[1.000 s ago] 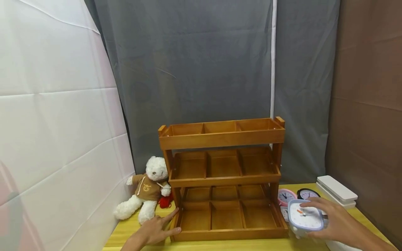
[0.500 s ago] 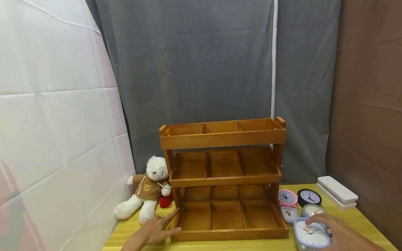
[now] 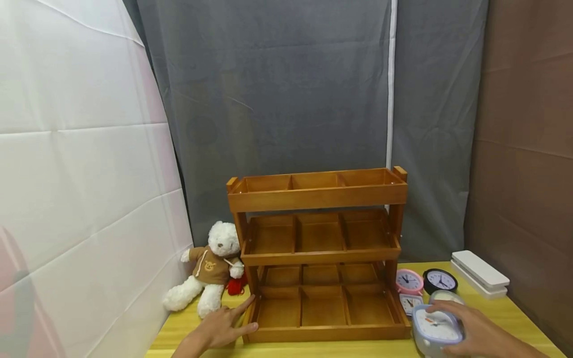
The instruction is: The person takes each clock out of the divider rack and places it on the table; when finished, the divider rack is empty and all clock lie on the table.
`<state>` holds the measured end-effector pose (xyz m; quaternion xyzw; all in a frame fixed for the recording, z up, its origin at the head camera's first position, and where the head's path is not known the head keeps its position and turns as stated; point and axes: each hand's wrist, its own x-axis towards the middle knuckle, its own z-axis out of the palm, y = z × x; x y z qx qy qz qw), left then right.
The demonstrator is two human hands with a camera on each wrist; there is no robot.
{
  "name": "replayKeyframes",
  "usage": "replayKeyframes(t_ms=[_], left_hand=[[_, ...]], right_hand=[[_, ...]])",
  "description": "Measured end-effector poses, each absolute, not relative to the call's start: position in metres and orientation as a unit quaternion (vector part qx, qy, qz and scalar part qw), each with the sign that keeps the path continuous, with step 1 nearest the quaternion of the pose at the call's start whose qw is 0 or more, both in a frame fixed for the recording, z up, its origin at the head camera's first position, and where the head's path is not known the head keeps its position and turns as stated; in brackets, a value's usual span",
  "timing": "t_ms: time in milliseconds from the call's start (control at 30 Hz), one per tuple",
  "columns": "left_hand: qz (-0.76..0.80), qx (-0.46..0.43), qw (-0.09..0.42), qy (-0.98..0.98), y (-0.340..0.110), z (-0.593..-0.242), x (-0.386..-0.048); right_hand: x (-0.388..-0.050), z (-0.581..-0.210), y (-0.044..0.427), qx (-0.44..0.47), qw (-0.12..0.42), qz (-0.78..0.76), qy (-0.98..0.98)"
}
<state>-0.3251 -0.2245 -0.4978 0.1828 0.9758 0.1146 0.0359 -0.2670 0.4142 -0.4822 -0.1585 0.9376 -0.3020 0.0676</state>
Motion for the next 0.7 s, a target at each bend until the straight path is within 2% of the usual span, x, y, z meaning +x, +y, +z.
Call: replayKeyframes(t_ms=[200, 433, 500, 567, 700], left_hand=[[0.135, 0.186, 0.035, 0.973, -0.227, -0.501, -0.327], [0.187, 0.225, 0.047, 0.955, -0.23, -0.5, -0.325], [0.186, 0.234, 0.034, 0.954, -0.231, -0.495, -0.322], [0.193, 0.235, 0.017, 0.953, -0.233, -0.488, -0.317], [0.191, 0.212, -0.037, 0.958, -0.238, -0.471, -0.309]], right_hand=[[-0.272, -0.483, 0.411, -0.202, 0.037, -0.281, 0.937], [-0.272, -0.482, 0.41, -0.205, 0.072, -0.325, 0.92], [-0.272, -0.481, 0.407, -0.241, 0.016, -0.288, 0.927], [-0.272, -0.478, 0.402, -0.263, -0.063, -0.231, 0.935], [-0.272, -0.465, 0.387, -0.234, -0.211, -0.143, 0.938]])
